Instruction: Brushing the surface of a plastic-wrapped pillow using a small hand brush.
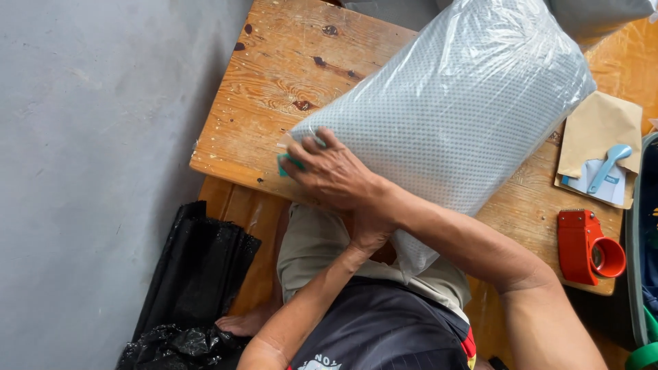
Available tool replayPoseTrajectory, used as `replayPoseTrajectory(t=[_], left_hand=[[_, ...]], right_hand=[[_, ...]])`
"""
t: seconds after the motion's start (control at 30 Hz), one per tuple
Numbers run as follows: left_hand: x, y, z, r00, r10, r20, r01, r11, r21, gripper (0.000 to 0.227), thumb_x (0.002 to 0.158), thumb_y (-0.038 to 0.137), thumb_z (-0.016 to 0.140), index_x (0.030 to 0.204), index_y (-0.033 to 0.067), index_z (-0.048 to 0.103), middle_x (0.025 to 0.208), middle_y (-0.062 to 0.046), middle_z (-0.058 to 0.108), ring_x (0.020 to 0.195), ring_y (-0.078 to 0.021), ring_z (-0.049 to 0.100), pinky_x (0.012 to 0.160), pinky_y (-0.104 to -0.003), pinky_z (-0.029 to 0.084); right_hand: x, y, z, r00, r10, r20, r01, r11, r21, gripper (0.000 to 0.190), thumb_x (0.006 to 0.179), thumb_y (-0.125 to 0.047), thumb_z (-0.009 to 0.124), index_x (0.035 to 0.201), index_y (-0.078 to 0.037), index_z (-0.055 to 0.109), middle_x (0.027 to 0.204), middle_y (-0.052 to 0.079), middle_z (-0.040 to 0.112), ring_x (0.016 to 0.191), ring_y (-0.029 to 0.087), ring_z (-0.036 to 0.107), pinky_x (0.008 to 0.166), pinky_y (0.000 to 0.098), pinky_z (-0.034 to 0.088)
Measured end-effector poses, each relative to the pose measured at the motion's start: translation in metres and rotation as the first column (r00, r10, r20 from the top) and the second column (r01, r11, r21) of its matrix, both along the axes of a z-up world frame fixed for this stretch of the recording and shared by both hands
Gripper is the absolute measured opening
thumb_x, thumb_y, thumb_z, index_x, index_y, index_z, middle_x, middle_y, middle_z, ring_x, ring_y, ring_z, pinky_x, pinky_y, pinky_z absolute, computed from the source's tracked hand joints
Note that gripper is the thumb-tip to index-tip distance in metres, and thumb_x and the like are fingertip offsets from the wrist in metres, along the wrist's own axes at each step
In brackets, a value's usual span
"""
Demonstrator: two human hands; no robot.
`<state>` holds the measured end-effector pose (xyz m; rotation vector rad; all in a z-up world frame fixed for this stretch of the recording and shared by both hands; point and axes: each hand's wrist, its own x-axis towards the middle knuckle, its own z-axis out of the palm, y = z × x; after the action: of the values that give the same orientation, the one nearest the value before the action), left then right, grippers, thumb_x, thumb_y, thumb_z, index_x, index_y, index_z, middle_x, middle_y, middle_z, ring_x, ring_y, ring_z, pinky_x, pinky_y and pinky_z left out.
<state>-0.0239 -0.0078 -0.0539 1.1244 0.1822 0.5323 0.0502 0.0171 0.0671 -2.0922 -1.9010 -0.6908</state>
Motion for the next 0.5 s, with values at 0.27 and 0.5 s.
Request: replayPoseTrajectory(t=[0.27,0.5], left_hand=[[-0.005,0.009,-0.023,0.993,0.117,-0.011,-0.116,0.992,0.038,0.11,0.048,0.006,0.101,0.141,0.0058,0.042,0.134,-0.013,0.059,0.124,-0.0213,0.057,0.113,-0.043,0.042],[-0.018,0.023,-0.034,0.998,0.069,-0.013,-0.068,0.997,0.022,0.117,0.046,0.012,0.102,0.144,0.0081,0.037,0.137,-0.013,0.057,0.125,-0.0209,0.056,0.115,-0.041,0.043]], right_hand=[[-0.005,-0.019,-0.013,0.983,-0.172,0.06,0.182,0.946,-0.268,0.004,0.076,-0.008,0.064,0.079,-0.01,0.061,0.084,0.01,0.049,0.078,0.027,0.045,0.081,0.0465,0.034],[-0.075,-0.17,0.05,0.857,-0.423,-0.293,0.396,0.906,-0.148,0.043,0.103,-0.024,0.053,0.144,-0.012,0.055,0.11,0.012,0.058,0.09,0.03,0.059,0.081,0.0398,0.044]])
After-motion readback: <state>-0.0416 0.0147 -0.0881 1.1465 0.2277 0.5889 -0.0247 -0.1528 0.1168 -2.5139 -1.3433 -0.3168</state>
